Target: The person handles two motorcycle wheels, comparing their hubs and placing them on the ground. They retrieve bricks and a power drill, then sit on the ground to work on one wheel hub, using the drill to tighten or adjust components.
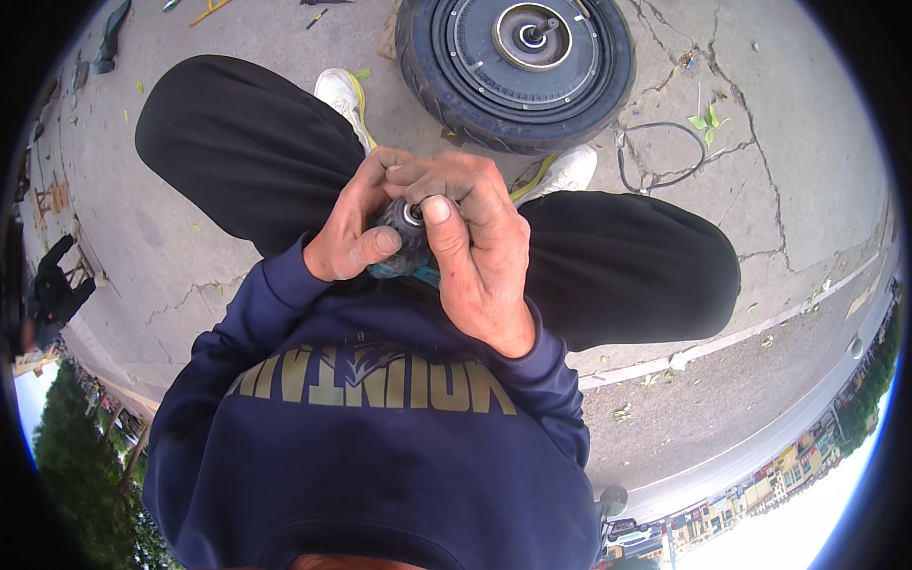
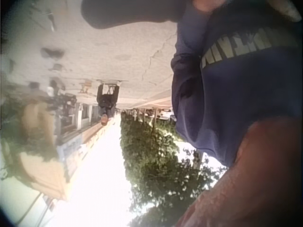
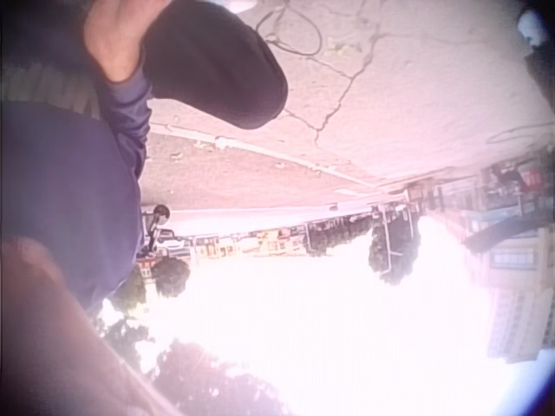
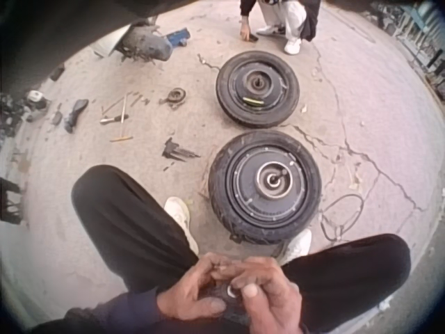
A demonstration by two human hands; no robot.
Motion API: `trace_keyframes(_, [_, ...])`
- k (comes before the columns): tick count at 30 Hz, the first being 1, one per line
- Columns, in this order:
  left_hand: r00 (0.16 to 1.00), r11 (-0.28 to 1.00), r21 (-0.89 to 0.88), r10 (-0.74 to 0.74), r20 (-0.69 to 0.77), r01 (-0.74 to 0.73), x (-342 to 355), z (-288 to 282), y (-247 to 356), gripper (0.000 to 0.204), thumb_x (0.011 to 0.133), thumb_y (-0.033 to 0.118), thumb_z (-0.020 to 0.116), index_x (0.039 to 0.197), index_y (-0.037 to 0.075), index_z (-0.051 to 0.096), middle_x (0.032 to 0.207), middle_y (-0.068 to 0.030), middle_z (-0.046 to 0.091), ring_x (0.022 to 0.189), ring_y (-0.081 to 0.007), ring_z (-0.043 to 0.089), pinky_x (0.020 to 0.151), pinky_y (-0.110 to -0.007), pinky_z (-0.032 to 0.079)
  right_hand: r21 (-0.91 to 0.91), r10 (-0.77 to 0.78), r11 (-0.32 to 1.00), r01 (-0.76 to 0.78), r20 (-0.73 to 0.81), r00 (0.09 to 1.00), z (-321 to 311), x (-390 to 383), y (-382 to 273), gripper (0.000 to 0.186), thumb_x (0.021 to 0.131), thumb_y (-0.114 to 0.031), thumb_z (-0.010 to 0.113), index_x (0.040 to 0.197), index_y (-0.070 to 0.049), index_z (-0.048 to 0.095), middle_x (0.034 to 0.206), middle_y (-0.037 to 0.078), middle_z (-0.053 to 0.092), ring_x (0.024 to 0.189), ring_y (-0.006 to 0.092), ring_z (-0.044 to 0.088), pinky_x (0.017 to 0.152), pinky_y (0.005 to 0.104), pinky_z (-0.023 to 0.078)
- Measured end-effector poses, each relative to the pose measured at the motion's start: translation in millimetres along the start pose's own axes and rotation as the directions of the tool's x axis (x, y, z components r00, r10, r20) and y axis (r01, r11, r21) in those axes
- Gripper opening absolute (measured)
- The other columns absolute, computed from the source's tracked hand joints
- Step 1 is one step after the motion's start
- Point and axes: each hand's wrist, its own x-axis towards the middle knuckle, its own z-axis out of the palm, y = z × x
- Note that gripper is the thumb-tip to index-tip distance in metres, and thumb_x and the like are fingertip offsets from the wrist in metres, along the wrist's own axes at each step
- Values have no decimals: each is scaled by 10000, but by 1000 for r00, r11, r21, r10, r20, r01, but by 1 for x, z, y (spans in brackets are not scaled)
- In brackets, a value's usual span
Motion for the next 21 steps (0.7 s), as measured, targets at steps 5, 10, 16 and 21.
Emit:
trace_keyframes(5, [990, 986, -119, -124, -63, 116, -4, -3, -6, 588, 1068, 502, 503, 1329, -19, 421, 1222, -127, 580, 1125, -165, 530, 988, -325, 431, 35, 35, 999, -35, -13, 999, 2, 0, -2, 172, 1089, -138, 516, 1069, 3, 613, 1171, 156, 687, 1098, 177, 588, 994, 340, 458])
trace_keyframes(10, [999, 999, 4, -36, 8, 36, -1, -8, -7, 563, 1086, 488, 463, 1325, -20, 422, 1248, -124, 569, 1126, -153, 521, 1000, -313, 420, 49, 6, 999, -6, -1, 1000, 1, 1, 1, 177, 1091, -143, 516, 1074, 5, 611, 1178, 158, 687, 1103, 176, 594, 985, 336, 468])
trace_keyframes(16, [999, 995, -81, -52, 4, 52, 0, -3, -4, 548, 1090, 483, 458, 1316, -16, 445, 1236, -113, 583, 1128, -134, 514, 990, -311, 425, 73, 11, 997, -11, -10, 1000, 3, 1, 0, 177, 1090, -143, 518, 1076, 6, 610, 1173, 164, 689, 1106, 179, 601, 991, 340, 472])
trace_keyframes(21, [991, 991, 40, -129, -16, 130, 1, -10, -5, 575, 1082, 492, 480, 1343, -17, 416, 1262, -118, 590, 1157, -131, 513, 992, -302, 427, 67, 30, 997, -30, 4, 1000, 0, 1, 0, 179, 1093, -142, 511, 1082, 8, 609, 1184, 166, 683, 1108, 180, 604, 997, 341, 475])
